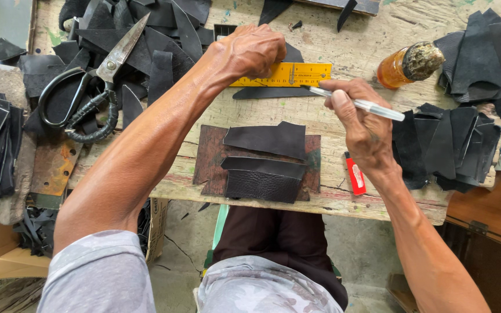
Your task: The person cuts pieces of black leather using shears, applies adhesive from a jar, and joins the pieces together by hand to assemble a small item.
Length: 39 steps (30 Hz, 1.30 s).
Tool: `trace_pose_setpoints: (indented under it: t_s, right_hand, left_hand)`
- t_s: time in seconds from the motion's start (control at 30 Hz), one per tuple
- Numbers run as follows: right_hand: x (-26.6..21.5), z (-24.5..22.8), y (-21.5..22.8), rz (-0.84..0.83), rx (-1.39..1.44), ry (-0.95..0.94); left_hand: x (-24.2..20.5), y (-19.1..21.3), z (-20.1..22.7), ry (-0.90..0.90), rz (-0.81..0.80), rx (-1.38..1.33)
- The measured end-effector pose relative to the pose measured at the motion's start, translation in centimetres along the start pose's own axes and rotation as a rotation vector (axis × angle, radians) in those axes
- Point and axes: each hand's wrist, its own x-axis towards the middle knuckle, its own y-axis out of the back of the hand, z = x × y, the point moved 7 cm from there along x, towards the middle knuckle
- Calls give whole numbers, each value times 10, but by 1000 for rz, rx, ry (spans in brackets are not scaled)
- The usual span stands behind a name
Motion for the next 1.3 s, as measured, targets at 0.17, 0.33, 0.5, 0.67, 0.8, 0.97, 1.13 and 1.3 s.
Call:
trace_pose_setpoints:
  t_s: [0.17, 0.33, 0.5, 0.67, 0.8, 0.97, 1.13, 1.3]
  right_hand:
    - [6, -3, 12, 58, 6, 2]
    - [0, -3, 20, 60, -10, -7]
    - [-2, 2, 16, 45, 1, -52]
    - [2, 1, 4, 15, 139, 18]
    - [10, 5, -9, 19, 26, 37]
    - [21, 5, -30, -4, -105, 90]
    - [30, 18, -6, 87, 46, 61]
    - [23, 22, 35, 151, 66, 129]
  left_hand:
    - [-2, 1, 1, -12, 26, 13]
    - [-3, 0, -1, -3, -7, 29]
    - [-6, 7, 4, -34, 62, 58]
    - [-11, 10, 6, -19, 58, 47]
    - [-10, 13, 10, -32, 90, 101]
    - [-11, 15, 9, -88, 128, 80]
    - [-9, 4, 3, -56, 96, 59]
    - [-8, 4, 3, -57, 82, 55]
